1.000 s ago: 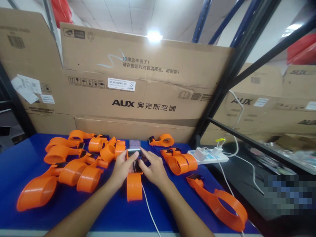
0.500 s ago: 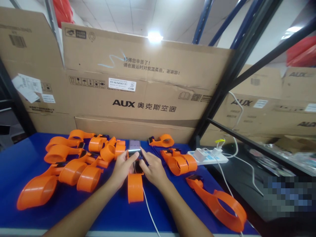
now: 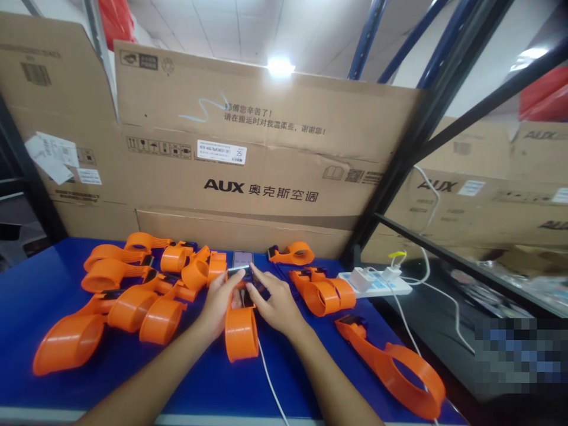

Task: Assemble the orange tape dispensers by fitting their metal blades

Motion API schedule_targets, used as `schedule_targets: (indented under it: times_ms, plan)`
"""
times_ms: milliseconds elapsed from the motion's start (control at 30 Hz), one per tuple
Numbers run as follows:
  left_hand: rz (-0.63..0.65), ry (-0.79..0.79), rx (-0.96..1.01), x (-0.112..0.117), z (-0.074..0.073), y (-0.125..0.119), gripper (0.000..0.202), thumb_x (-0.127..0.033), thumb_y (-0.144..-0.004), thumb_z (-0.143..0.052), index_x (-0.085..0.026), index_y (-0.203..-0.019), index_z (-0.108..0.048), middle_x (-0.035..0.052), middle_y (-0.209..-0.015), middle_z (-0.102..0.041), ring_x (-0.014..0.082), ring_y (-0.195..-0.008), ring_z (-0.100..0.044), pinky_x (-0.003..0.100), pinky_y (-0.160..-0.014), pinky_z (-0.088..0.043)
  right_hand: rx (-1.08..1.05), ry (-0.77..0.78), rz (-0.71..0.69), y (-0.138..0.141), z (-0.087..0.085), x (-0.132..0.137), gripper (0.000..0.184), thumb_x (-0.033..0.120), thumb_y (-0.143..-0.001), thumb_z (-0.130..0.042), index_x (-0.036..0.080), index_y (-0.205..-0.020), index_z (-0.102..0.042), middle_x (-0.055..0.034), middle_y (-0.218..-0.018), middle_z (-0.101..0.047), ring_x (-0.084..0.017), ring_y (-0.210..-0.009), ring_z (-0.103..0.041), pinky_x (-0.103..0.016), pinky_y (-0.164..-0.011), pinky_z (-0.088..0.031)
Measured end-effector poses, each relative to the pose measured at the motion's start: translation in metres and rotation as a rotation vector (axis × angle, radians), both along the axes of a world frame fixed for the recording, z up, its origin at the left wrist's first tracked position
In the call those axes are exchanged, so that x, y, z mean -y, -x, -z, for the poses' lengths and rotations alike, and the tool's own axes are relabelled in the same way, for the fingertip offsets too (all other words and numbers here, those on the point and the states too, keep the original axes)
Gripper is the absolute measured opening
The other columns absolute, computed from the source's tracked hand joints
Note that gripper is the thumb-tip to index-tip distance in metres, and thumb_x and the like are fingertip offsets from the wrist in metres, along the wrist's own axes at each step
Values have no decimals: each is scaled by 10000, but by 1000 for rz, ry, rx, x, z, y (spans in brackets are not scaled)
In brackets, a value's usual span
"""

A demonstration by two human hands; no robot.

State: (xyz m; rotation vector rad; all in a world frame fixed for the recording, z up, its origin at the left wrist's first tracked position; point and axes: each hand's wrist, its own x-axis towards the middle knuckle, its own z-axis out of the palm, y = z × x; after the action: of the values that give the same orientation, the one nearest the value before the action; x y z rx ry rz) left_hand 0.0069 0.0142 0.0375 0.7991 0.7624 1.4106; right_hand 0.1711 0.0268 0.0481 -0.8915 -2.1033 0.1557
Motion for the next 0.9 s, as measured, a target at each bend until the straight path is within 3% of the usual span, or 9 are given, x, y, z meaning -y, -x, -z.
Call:
schedule_targets:
  times_ms: [233,567,900]
  plan:
    - [142,75,54,0,-4,2,528,-547,-776,-763,-203,-513,-461,-35,-377,-438,84,-352,-397,232,-415,-288,18,-50,-27,-4,2,-2,488,212,-974,-513,209,-1461,-543,-56,-864,-668,-193,-754,-645,-313,-707,-575]
    - [124,50,71,1,-3,0,381,-468,-728,-855,-191,-749,-593,-80,-412,-459,73,-362,-374,210,-421,-302,108,-212,115,3,12,1,527,142,-910,-496,149,-1436,-526,-93,-890,-662,-230,-794,-642,-358,-741,-585]
    - [150,32,42,3,-6,1,428,-488,-718,-865,-172,-706,-576,-71,-449,-469,64,-385,-399,204,-422,-325,195,-250,154,4,20,2,570,123,-845,-513,104,-1415,-518,-65,-775,-654,-211,-680,-612,-314,-657,-560]
